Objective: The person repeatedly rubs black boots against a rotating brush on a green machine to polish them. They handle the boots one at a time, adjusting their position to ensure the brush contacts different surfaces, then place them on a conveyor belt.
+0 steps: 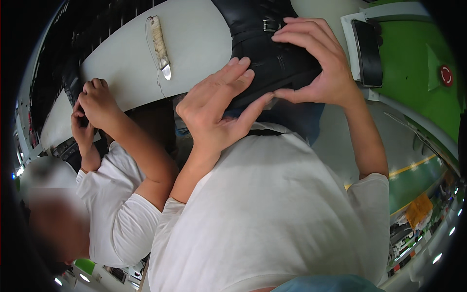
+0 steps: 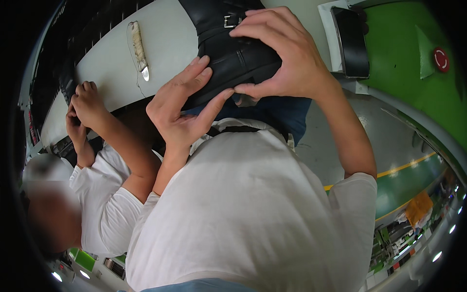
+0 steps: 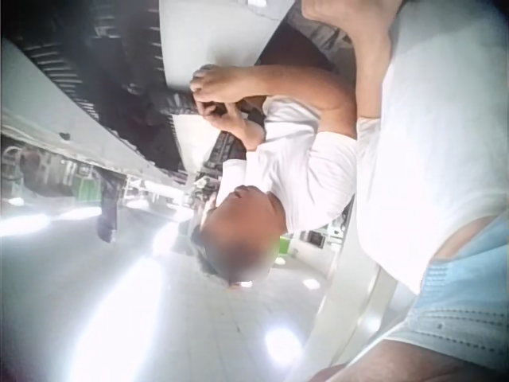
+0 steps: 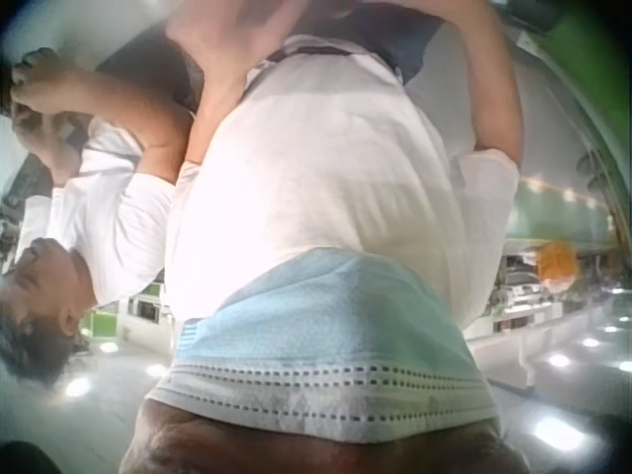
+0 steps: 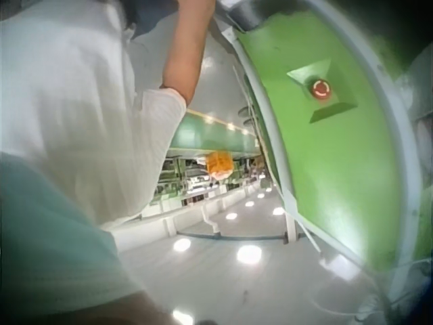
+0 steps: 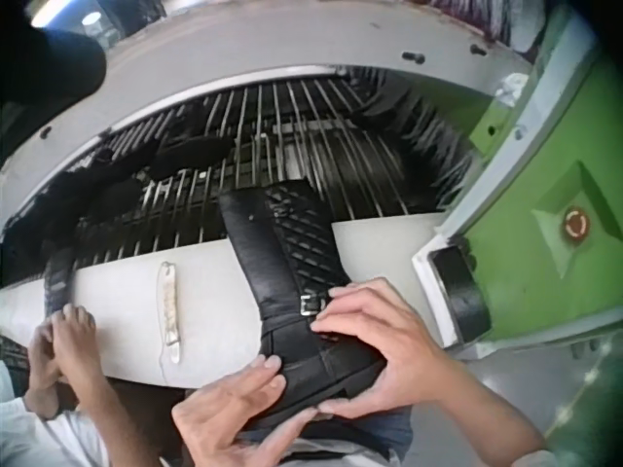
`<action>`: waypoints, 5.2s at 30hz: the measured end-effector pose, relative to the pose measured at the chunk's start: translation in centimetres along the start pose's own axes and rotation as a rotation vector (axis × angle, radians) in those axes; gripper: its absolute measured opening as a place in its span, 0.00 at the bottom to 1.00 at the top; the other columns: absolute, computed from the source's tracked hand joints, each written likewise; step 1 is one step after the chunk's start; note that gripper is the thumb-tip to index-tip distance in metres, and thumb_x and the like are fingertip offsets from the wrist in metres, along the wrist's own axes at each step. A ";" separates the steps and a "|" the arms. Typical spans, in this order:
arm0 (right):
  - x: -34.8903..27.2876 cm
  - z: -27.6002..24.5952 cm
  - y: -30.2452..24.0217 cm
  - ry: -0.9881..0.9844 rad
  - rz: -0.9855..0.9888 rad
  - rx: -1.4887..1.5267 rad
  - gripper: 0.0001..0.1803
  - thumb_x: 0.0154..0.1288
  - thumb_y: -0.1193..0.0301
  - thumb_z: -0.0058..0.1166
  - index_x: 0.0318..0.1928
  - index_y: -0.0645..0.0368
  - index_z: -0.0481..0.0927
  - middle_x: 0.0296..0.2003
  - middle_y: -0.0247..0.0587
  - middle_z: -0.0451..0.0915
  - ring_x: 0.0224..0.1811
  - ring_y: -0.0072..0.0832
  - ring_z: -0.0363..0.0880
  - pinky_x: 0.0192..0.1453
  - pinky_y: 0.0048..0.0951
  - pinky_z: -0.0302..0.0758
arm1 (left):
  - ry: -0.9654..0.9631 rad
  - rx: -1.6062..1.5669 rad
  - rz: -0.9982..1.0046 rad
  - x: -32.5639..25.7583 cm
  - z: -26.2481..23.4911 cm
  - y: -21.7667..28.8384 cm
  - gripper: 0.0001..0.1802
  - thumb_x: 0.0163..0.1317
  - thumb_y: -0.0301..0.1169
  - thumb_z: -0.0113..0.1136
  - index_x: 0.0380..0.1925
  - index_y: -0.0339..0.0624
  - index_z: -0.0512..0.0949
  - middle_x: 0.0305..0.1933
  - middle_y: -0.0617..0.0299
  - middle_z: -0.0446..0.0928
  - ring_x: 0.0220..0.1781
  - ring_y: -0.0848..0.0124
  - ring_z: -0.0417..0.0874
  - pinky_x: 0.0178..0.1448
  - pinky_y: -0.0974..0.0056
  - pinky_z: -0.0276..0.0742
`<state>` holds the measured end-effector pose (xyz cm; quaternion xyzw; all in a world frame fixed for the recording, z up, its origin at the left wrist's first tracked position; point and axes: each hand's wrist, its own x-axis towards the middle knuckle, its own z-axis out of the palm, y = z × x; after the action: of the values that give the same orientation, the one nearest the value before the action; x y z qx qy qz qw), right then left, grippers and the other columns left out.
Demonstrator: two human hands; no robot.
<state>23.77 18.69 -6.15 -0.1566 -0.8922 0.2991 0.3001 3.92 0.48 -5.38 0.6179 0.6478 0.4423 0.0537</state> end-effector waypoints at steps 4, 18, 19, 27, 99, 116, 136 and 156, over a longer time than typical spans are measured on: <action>-0.1 0.1 0.6 -0.027 0.006 0.026 0.37 0.35 0.60 0.89 0.53 0.49 0.94 0.52 0.36 0.87 0.64 0.45 0.83 0.70 0.46 0.80 | -0.019 -0.014 0.000 0.3 -0.1 0.2 0.25 0.46 0.31 0.94 0.43 0.32 0.93 0.54 0.45 0.95 0.57 0.50 0.98 0.61 0.58 0.93; -0.4 2.4 0.2 0.493 0.790 0.939 0.50 0.78 0.61 0.73 0.88 0.60 0.58 0.82 0.60 0.67 0.83 0.45 0.73 0.81 0.42 0.78 | 0.279 0.043 0.019 0.5 0.3 -1.4 0.13 0.59 0.35 0.86 0.41 0.42 0.94 0.45 0.57 0.96 0.41 0.58 0.97 0.45 0.60 0.89; 0.1 2.2 0.0 0.420 0.866 1.113 0.48 0.77 0.63 0.74 0.87 0.61 0.61 0.80 0.58 0.70 0.80 0.42 0.76 0.80 0.40 0.79 | 0.358 0.005 -0.041 0.7 0.3 -1.5 0.07 0.63 0.32 0.82 0.38 0.43 0.94 0.40 0.57 0.95 0.35 0.59 0.93 0.41 0.60 0.86; -2.0 0.9 -5.4 0.308 0.845 1.090 0.41 0.73 0.75 0.71 0.82 0.65 0.69 0.69 0.48 0.84 0.67 0.34 0.86 0.73 0.36 0.82 | 0.493 -0.323 -0.090 -1.6 -0.1 -2.8 0.18 0.86 0.33 0.59 0.41 0.32 0.90 0.44 0.51 0.93 0.47 0.61 0.93 0.57 0.61 0.85; 50.0 -1.1 -12.3 1.149 -0.187 0.432 0.48 0.58 0.68 0.84 0.77 0.60 0.73 0.60 0.52 0.87 0.59 0.45 0.89 0.70 0.45 0.83 | 0.058 -0.439 -0.194 -0.2 2.9 -7.3 0.09 0.73 0.30 0.76 0.49 0.37 0.93 0.47 0.52 0.94 0.48 0.61 0.96 0.56 0.60 0.89; 48.9 -1.0 -3.4 0.266 0.189 -0.340 0.61 0.73 0.48 0.72 0.93 0.47 0.47 0.83 0.61 0.69 0.77 0.57 0.80 0.80 0.55 0.78 | 0.067 -0.344 -0.169 0.0 3.6 -7.0 0.07 0.73 0.28 0.75 0.47 0.38 0.93 0.45 0.53 0.93 0.47 0.59 0.97 0.55 0.60 0.90; 28.8 -29.5 13.0 0.352 0.872 -0.962 0.52 0.74 0.30 0.55 0.88 0.45 0.66 0.82 0.57 0.75 0.84 0.62 0.73 0.85 0.69 0.65 | 0.147 -0.151 -0.094 1.2 5.0 -5.5 0.04 0.67 0.25 0.76 0.40 0.39 0.92 0.38 0.54 0.91 0.40 0.61 0.94 0.48 0.61 0.88; 29.5 -36.7 19.9 0.259 0.671 -1.081 0.48 0.75 0.29 0.57 0.78 0.54 0.81 0.73 0.57 0.84 0.77 0.53 0.82 0.81 0.52 0.76 | 0.110 -0.142 -0.047 1.1 4.8 -6.4 0.06 0.63 0.31 0.78 0.39 0.47 0.91 0.40 0.65 0.89 0.42 0.60 0.90 0.45 0.55 0.83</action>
<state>26.11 63.75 17.97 -0.5903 -0.7763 -0.1358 0.1745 1.79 4.83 -11.86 0.5720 0.6310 0.5190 0.0722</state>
